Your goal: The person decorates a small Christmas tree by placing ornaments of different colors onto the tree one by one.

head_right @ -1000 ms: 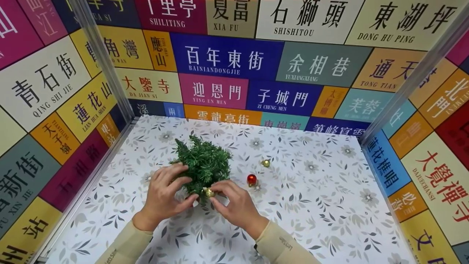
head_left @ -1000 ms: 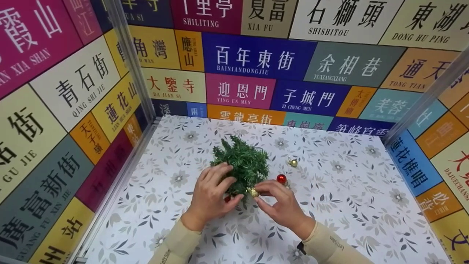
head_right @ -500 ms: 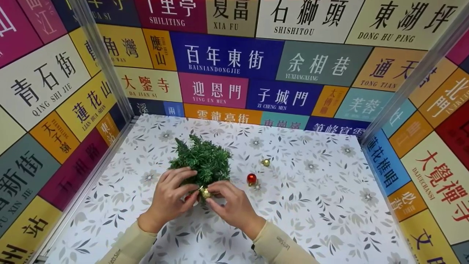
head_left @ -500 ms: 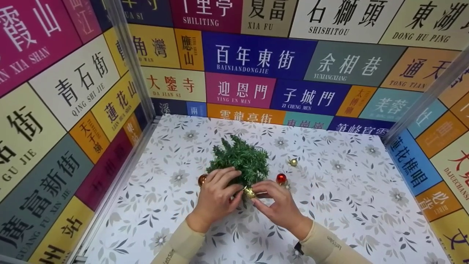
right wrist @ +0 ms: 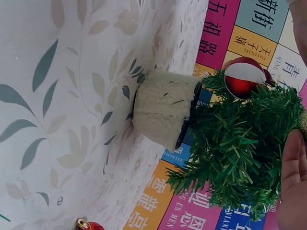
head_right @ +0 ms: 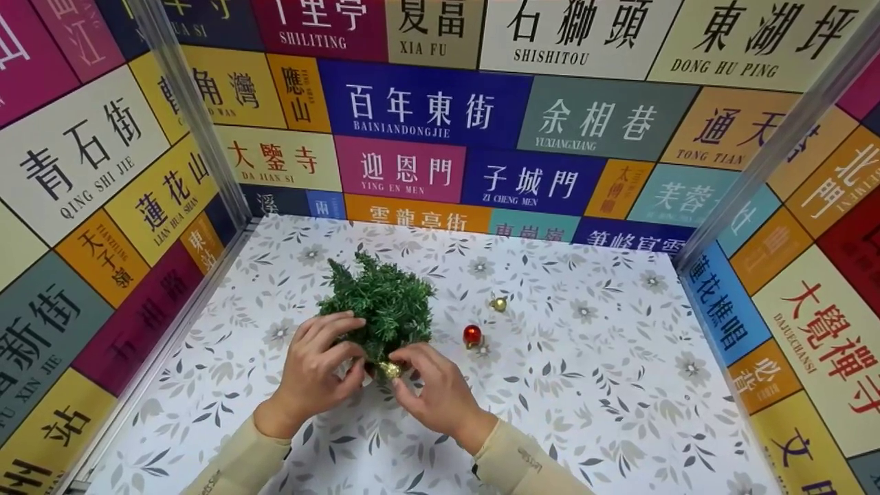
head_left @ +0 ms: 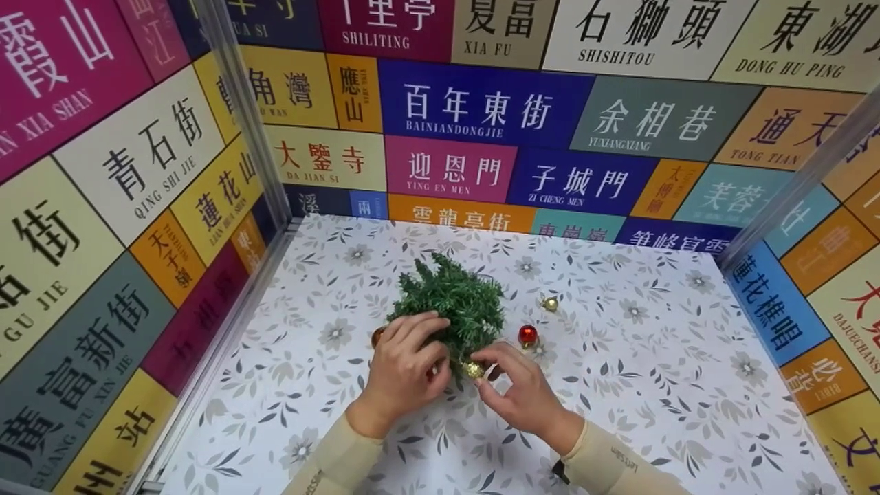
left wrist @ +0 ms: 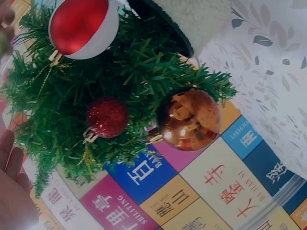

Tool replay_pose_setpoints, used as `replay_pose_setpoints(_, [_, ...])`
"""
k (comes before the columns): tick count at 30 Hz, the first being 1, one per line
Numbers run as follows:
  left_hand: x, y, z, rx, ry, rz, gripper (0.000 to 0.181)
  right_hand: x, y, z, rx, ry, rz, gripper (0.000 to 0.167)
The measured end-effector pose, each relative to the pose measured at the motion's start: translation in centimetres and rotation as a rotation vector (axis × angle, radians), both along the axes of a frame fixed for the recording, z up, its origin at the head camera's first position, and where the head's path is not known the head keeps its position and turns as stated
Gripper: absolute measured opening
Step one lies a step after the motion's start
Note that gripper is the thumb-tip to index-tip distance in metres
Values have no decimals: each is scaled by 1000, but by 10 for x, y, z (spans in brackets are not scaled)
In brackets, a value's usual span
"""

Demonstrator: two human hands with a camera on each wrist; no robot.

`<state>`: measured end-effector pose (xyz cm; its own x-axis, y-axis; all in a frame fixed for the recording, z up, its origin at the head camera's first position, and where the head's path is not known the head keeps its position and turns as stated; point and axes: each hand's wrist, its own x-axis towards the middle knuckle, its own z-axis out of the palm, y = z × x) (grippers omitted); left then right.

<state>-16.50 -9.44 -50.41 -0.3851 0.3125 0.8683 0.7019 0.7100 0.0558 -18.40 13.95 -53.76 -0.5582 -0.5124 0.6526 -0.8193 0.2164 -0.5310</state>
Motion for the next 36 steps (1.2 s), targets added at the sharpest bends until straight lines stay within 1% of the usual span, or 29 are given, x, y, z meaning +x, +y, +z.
replay_pose_setpoints(5, [1,2,2,-7,-20,-15,9,2,1,-5,38,-26,11,37])
replay_pose_setpoints(9, [1,5,4,-21,-43,-27,8,2,0,-7,34,-34,16,38])
replay_pose_setpoints(14, [1,7,5,-35,-69,-25,9,3,-4,-5,20,-24,5,40])
replay_pose_setpoints(19, [1,7,4,-22,-77,-25,10,3,-11,1,2,43,-55,39])
replay_pose_setpoints(27, [2,5,0,-2,-103,-21,14,0,-24,4,-27,144,-121,27])
replay_pose_setpoints(29, [2,5,-1,4,-106,-23,13,0,-27,4,-34,161,-126,24])
replay_pose_setpoints(34, [1,5,-3,7,-101,-28,11,-1,-33,2,-54,169,-111,18])
replay_pose_setpoints(36, [2,4,-3,6,-98,-29,11,-2,-34,2,-62,174,-108,12])
